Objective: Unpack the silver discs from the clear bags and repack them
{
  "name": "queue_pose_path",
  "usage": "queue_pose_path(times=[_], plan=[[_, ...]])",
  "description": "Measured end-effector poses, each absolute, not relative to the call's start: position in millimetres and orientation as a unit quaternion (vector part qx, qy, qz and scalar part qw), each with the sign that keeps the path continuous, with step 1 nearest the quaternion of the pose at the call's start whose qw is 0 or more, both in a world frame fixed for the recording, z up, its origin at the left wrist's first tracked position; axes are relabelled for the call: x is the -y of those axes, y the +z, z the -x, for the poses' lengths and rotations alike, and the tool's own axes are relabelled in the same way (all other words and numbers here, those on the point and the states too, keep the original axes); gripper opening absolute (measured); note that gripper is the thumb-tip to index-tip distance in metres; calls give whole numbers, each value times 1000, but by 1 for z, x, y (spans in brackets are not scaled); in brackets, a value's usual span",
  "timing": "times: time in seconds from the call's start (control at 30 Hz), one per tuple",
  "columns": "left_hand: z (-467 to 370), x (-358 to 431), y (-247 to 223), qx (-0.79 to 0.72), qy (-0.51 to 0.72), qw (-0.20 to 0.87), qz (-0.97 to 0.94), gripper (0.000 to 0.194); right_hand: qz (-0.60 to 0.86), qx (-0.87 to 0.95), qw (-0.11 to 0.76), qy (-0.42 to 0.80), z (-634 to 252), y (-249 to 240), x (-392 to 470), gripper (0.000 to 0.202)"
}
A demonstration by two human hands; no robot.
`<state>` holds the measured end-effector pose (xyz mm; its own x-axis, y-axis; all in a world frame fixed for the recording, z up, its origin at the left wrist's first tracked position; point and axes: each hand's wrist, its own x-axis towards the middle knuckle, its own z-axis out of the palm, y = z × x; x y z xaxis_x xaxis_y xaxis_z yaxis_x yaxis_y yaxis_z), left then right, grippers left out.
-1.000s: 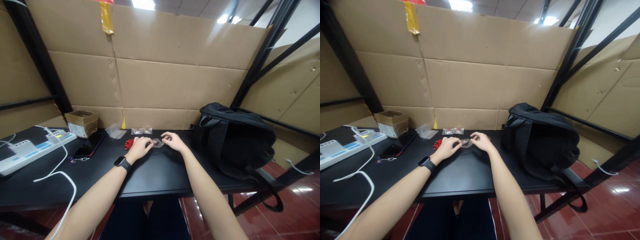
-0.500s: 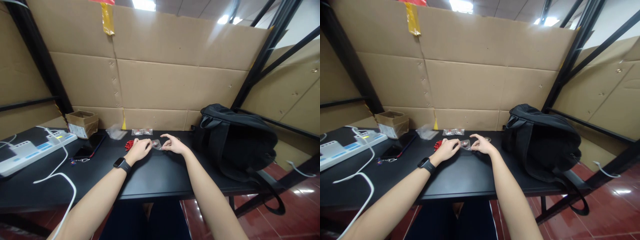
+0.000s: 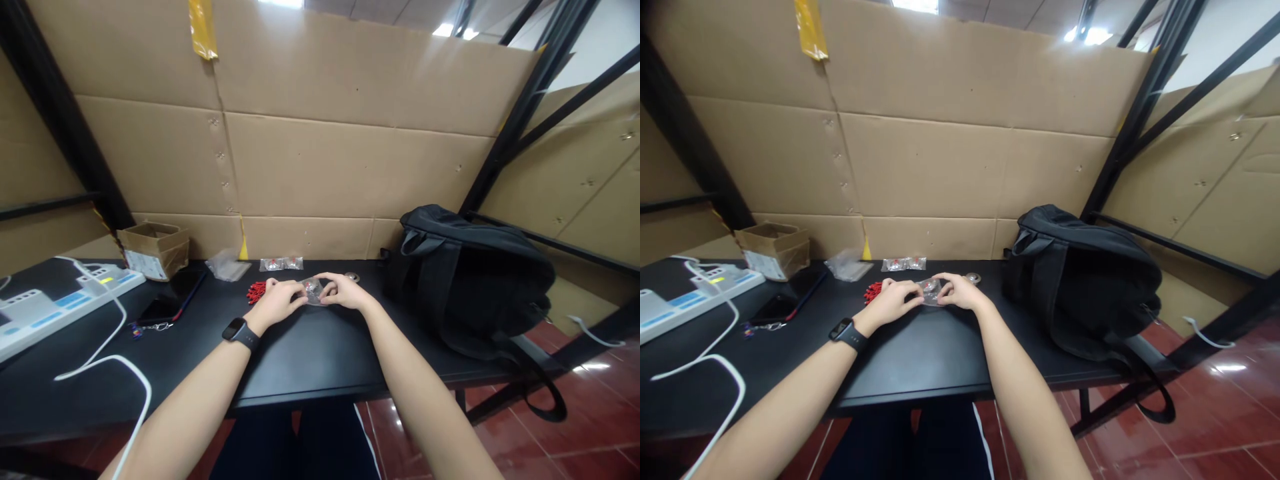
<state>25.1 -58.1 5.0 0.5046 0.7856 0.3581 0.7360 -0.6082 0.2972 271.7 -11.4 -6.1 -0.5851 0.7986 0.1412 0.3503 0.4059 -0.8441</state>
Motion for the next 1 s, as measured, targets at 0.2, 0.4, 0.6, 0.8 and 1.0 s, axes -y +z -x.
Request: queue_pose_path(times=[0.2,0.4,0.6,0.8,1.0], plan=[[-27,59,7,-452,236,53,-858,20,383,822,284,310,-261,-1,20,68],[-31,62,7,-473,255,56,-841,22,395,829,273,286,-253,2,25,67],[-23,54,6,-500,305,120,-802,23,395,823,275,301,-253,1,23,63],[-18,53,7,-494,315,134,-799,21,409,811,303,288,-258,4,20,24],[-25,60,9,-478,296,103,-820,16,416,822,295,253,-264,6,18,20]])
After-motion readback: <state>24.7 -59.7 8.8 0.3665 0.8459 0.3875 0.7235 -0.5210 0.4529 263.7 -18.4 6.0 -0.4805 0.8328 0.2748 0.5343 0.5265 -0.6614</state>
